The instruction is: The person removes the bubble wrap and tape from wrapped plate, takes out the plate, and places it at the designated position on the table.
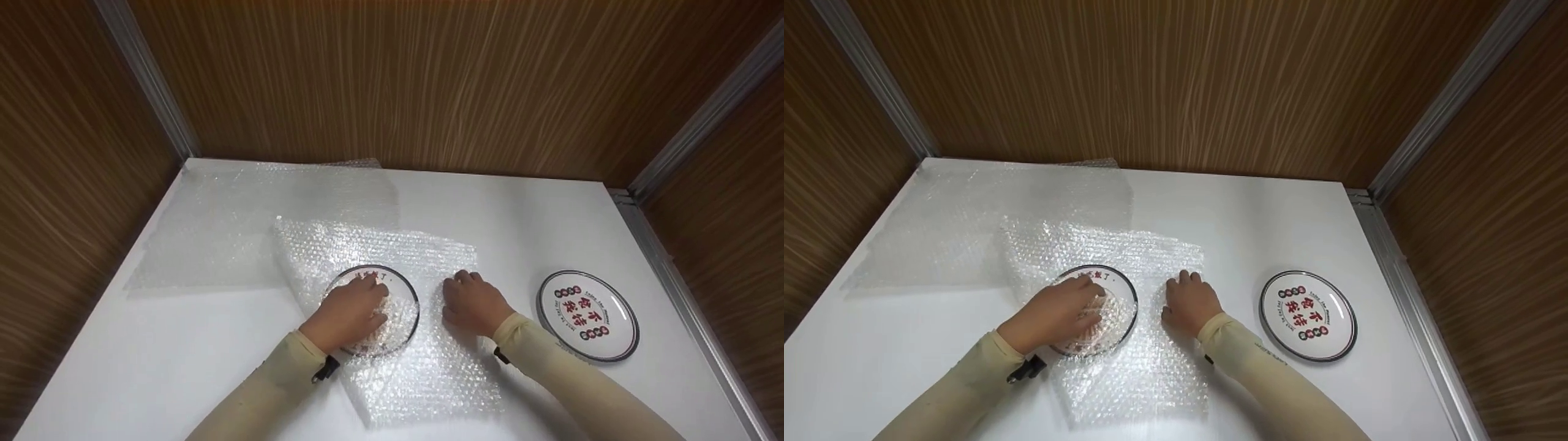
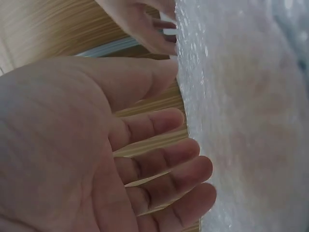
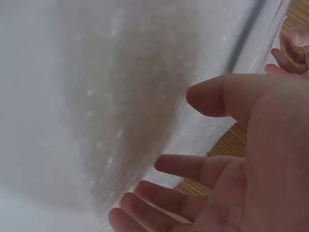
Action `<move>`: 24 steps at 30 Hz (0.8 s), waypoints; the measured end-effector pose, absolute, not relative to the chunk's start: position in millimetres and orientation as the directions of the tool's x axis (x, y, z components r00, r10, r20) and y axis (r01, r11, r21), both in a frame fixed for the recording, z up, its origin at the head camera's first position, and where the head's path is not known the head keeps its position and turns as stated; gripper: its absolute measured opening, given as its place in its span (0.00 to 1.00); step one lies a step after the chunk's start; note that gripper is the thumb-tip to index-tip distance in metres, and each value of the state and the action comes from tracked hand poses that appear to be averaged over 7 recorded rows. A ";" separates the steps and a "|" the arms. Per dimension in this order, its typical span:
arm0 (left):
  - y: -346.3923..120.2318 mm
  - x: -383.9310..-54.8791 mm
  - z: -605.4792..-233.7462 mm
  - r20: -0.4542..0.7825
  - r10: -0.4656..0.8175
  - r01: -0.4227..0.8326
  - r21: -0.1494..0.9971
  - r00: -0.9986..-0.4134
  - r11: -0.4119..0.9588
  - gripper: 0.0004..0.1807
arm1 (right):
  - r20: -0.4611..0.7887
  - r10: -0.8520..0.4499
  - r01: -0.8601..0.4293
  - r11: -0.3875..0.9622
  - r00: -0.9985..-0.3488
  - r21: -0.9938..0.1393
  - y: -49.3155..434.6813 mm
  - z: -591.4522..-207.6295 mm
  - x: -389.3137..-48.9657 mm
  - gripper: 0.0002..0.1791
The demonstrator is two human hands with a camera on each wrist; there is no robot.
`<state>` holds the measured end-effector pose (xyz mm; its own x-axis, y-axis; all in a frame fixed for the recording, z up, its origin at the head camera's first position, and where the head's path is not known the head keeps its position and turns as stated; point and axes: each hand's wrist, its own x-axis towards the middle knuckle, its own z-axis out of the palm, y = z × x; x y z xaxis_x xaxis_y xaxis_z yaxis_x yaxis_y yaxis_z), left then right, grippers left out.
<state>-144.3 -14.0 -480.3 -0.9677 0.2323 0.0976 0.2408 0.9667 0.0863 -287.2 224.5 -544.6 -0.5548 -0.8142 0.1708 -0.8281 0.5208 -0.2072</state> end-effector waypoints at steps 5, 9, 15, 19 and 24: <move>-8.4 -147.3 -486.1 -0.014 0.206 0.204 0.090 -0.978 0.975 0.16 | 0.216 -0.809 -0.835 0.510 -0.547 -0.207 226.4 -551.2 -287.6 0.10; -2.4 -150.5 -484.4 -0.045 0.180 0.177 0.071 -0.983 0.982 0.19 | 0.249 -0.815 -0.851 0.488 -0.524 -0.192 228.6 -554.9 -290.8 0.10; 8.5 -153.8 -484.7 -0.057 0.128 0.125 0.055 -0.990 0.991 0.17 | 0.287 -0.799 -0.847 0.474 -0.529 -0.241 234.8 -560.6 -292.6 0.11; 15.2 -157.2 -484.9 -0.042 0.122 0.119 0.061 -0.992 0.991 0.15 | 0.288 -0.783 -0.833 0.496 -0.551 -0.244 232.3 -558.1 -287.4 0.11; 28.6 -163.9 -485.8 -0.075 0.105 0.099 0.078 -0.992 0.992 0.20 | 0.215 -0.784 -0.810 0.534 -0.582 -0.243 229.2 -552.5 -287.5 0.10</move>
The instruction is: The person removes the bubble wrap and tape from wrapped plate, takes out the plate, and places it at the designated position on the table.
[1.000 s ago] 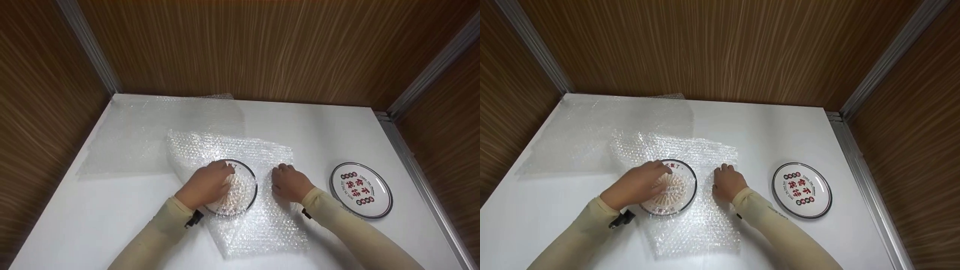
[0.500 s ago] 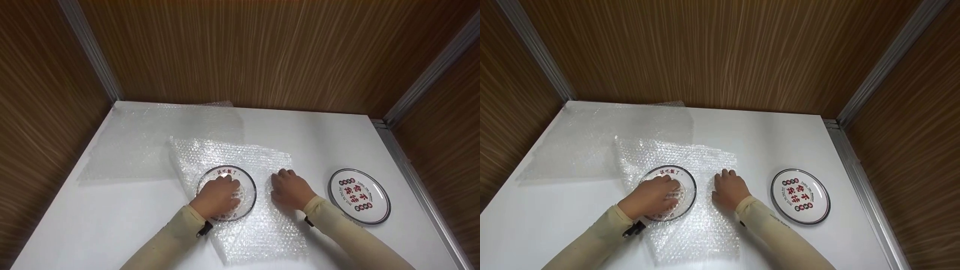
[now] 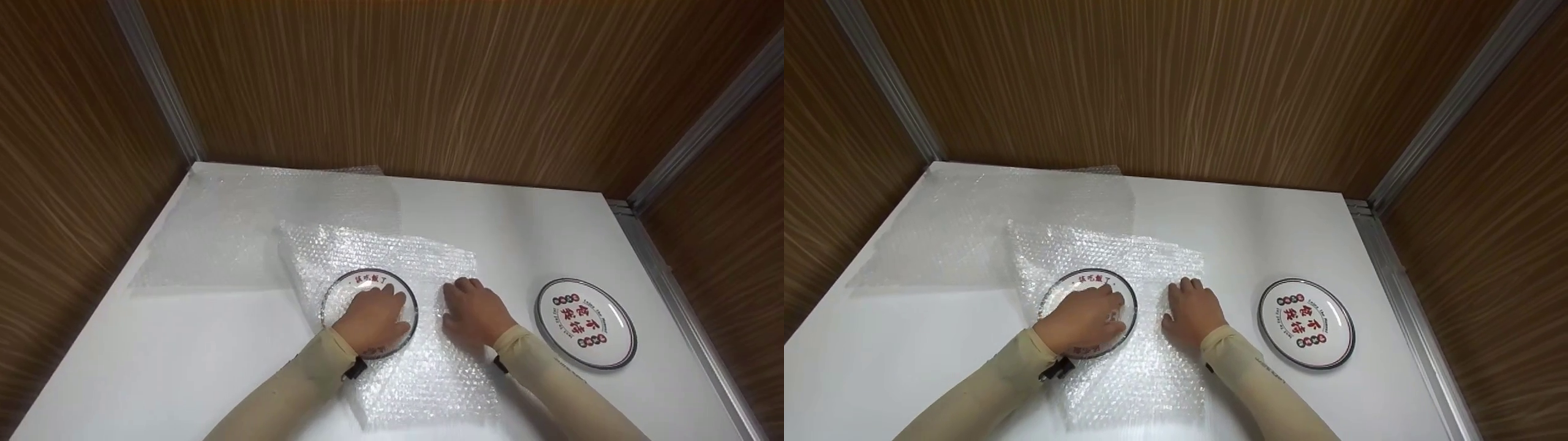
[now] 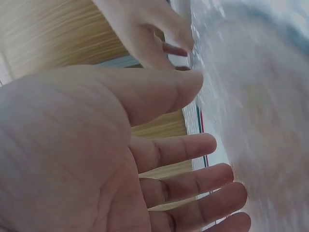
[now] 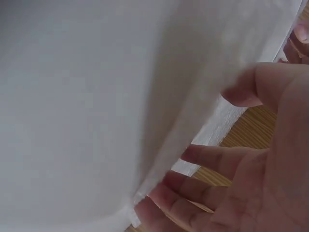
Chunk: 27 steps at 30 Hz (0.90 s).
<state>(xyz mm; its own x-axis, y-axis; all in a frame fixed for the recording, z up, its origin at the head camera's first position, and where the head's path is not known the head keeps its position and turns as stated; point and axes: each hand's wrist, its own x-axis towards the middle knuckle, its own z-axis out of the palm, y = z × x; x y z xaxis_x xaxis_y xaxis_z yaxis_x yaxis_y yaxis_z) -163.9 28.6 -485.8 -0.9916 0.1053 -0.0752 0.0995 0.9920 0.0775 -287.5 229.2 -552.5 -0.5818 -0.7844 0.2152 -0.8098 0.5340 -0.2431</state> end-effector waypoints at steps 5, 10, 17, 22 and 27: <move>42.7 -169.5 -488.0 -0.120 0.076 0.070 0.051 -0.990 0.996 0.28 | 0.147 -0.796 -0.804 0.551 -0.587 -0.226 227.5 -545.3 -291.0 0.11; 52.4 -174.8 -491.6 -0.079 0.082 0.079 0.040 -0.993 0.996 0.24 | 0.106 -0.826 -0.829 0.534 -0.553 -0.164 227.9 -538.6 -292.9 0.16; 54.6 -177.3 -493.3 -0.043 0.090 0.088 0.056 -0.995 0.995 0.16 | 0.067 -0.846 -0.846 0.520 -0.529 -0.120 225.8 -533.0 -295.5 0.21; 56.3 -178.9 -493.7 -0.058 0.092 0.088 0.071 -0.994 0.994 0.12 | 0.032 -0.861 -0.858 0.502 -0.508 -0.107 224.6 -528.6 -301.8 0.19; 57.1 -182.0 -490.6 -0.088 0.087 0.080 0.081 -0.992 0.993 0.06 | -0.025 -0.863 -0.858 0.504 -0.504 -0.098 224.0 -525.2 -305.1 0.19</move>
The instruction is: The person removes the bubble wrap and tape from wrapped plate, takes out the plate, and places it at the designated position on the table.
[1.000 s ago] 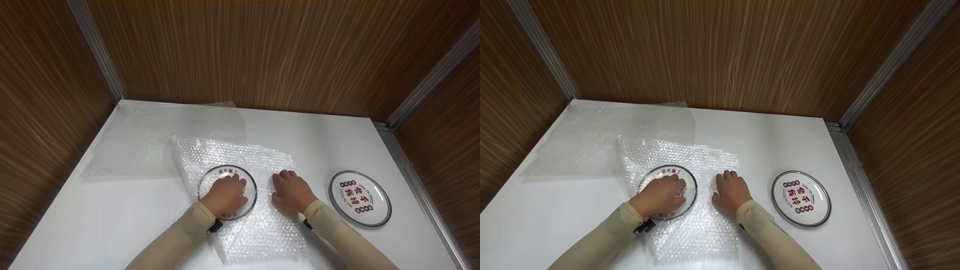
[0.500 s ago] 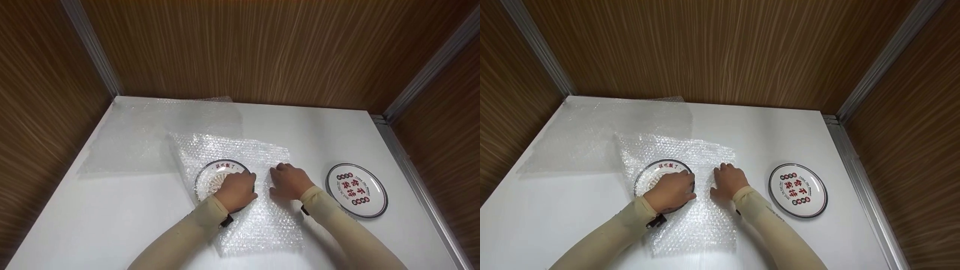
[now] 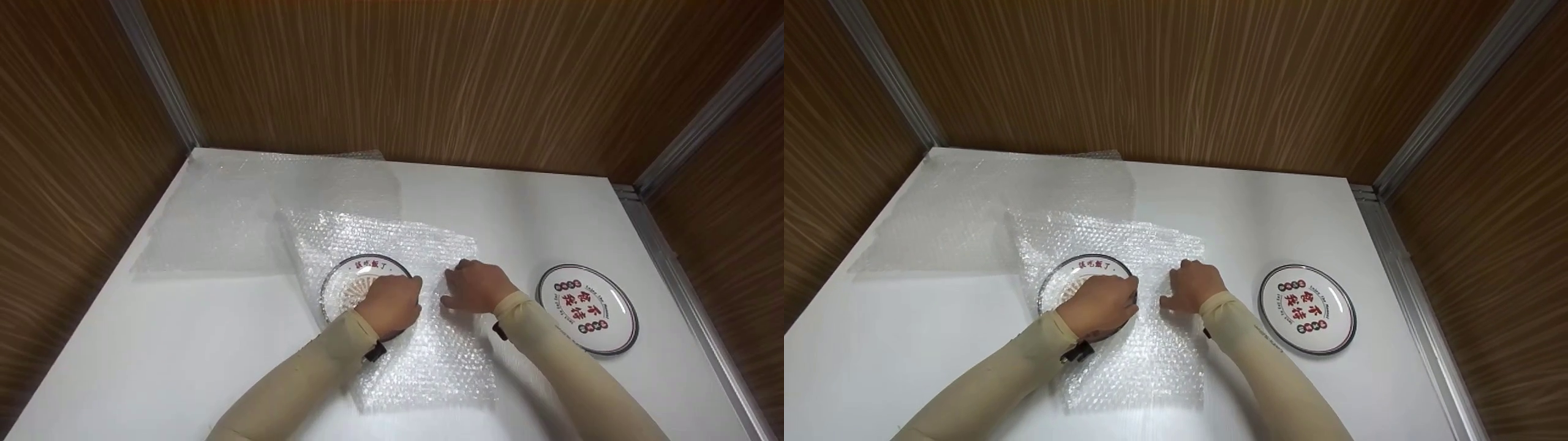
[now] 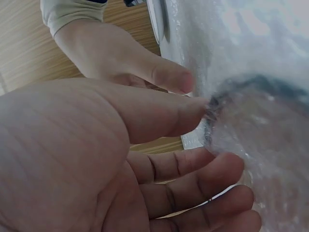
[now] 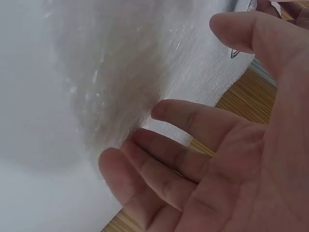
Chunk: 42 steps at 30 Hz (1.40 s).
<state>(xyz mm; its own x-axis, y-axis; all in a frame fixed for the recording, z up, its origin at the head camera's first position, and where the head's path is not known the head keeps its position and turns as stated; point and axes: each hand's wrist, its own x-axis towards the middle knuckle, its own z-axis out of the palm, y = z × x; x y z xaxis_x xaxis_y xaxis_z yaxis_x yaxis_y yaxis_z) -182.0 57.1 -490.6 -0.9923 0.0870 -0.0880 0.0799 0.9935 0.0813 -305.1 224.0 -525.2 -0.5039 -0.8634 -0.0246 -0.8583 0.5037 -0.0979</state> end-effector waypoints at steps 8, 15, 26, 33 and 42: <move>53.0 -177.8 -477.4 -0.054 0.104 0.100 0.077 -0.993 0.992 0.09 | 0.002 -0.841 -0.839 0.541 -0.542 -0.054 213.6 -520.1 -298.8 0.21; 47.2 -166.1 -467.8 -0.039 0.075 0.072 0.069 -0.996 0.995 0.04 | -0.051 -0.809 -0.807 0.587 -0.585 -0.057 204.1 -517.6 -292.1 0.21; 35.1 -139.3 -447.8 -0.099 0.092 0.089 0.027 -0.991 0.996 0.12 | -0.175 -0.765 -0.775 0.632 -0.619 -0.022 193.2 -513.1 -286.0 0.19; 22.5 -120.6 -433.4 -0.113 0.084 0.077 0.066 -0.990 0.995 0.08 | -0.193 -0.757 -0.770 0.638 -0.624 -0.016 191.5 -511.2 -285.9 0.17; -0.5 -99.7 -427.5 -0.021 0.065 0.061 0.163 -0.998 0.985 0.15 | -0.152 -0.790 -0.800 0.600 -0.594 0.006 190.2 -512.9 -285.5 0.19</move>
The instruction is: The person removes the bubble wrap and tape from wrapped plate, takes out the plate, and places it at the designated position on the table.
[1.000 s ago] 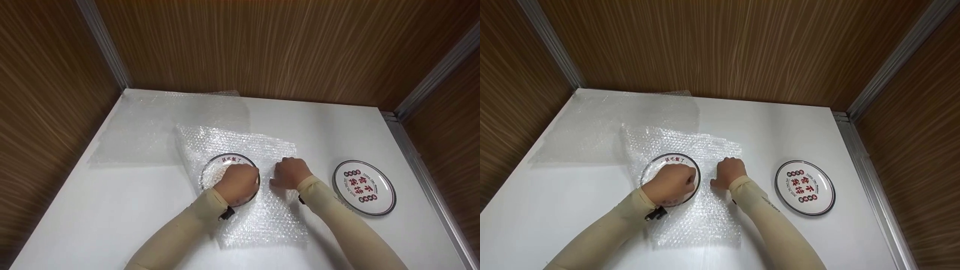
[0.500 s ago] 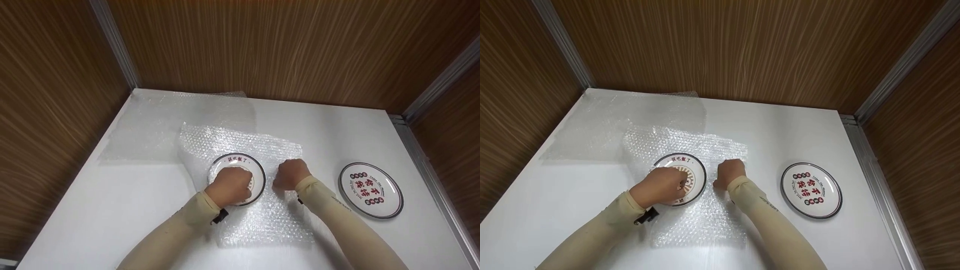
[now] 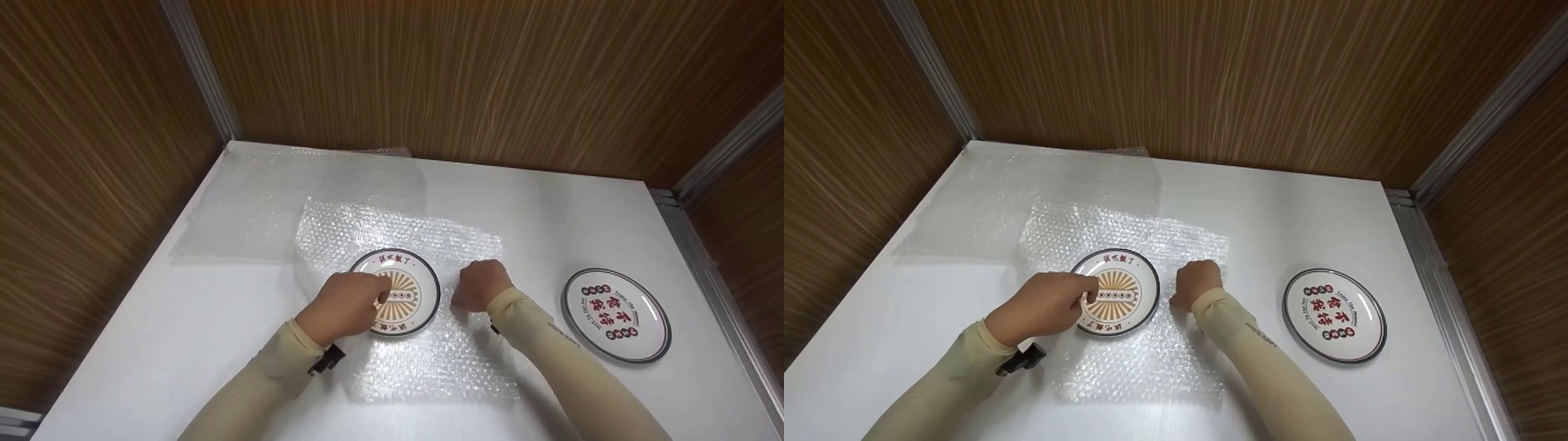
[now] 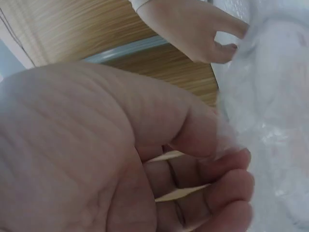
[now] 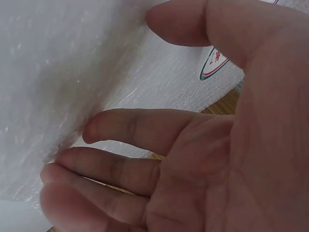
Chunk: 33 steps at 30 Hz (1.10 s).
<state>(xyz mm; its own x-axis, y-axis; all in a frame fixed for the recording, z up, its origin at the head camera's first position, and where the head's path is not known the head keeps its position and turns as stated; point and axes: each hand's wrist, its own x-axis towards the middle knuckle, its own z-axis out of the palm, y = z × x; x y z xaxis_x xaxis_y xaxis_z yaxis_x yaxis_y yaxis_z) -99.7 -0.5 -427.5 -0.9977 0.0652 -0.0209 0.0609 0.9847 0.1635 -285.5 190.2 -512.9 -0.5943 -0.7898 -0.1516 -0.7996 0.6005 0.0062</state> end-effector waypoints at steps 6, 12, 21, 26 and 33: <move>-21.2 -81.2 -429.5 0.133 0.041 0.068 0.203 -0.990 0.977 0.13 | -0.125 -0.807 -0.815 0.580 -0.577 0.016 190.8 -516.0 -283.1 0.20; -48.9 -57.6 -425.7 0.215 -0.073 -0.021 0.233 -0.974 0.972 0.14 | -0.078 -0.826 -0.830 0.558 -0.558 0.030 191.1 -516.6 -279.2 0.22; -75.3 -26.6 -415.9 0.089 -0.205 -0.182 0.218 -0.975 0.959 0.13 | -0.053 -0.834 -0.835 0.547 -0.550 0.061 191.2 -514.7 -278.2 0.22; -81.0 -15.4 -411.4 -0.045 -0.289 -0.292 0.210 -0.956 0.933 0.13 | -0.063 -0.830 -0.832 0.551 -0.554 0.063 191.1 -516.4 -278.1 0.22; -86.5 -10.4 -412.2 -0.161 -0.296 -0.322 0.171 -0.942 0.931 0.10 | -0.033 -0.832 -0.832 0.552 -0.554 0.046 190.0 -519.2 -275.2 0.20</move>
<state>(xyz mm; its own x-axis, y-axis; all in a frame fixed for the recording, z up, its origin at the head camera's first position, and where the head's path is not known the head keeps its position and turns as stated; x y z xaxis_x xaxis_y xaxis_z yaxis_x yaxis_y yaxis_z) -10.4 -86.5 -412.2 -0.9415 -0.2962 -0.1608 -0.3221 0.9312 0.1707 -275.2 190.0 -519.2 -0.5537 -0.8321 -0.0326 -0.8325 0.5521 0.0459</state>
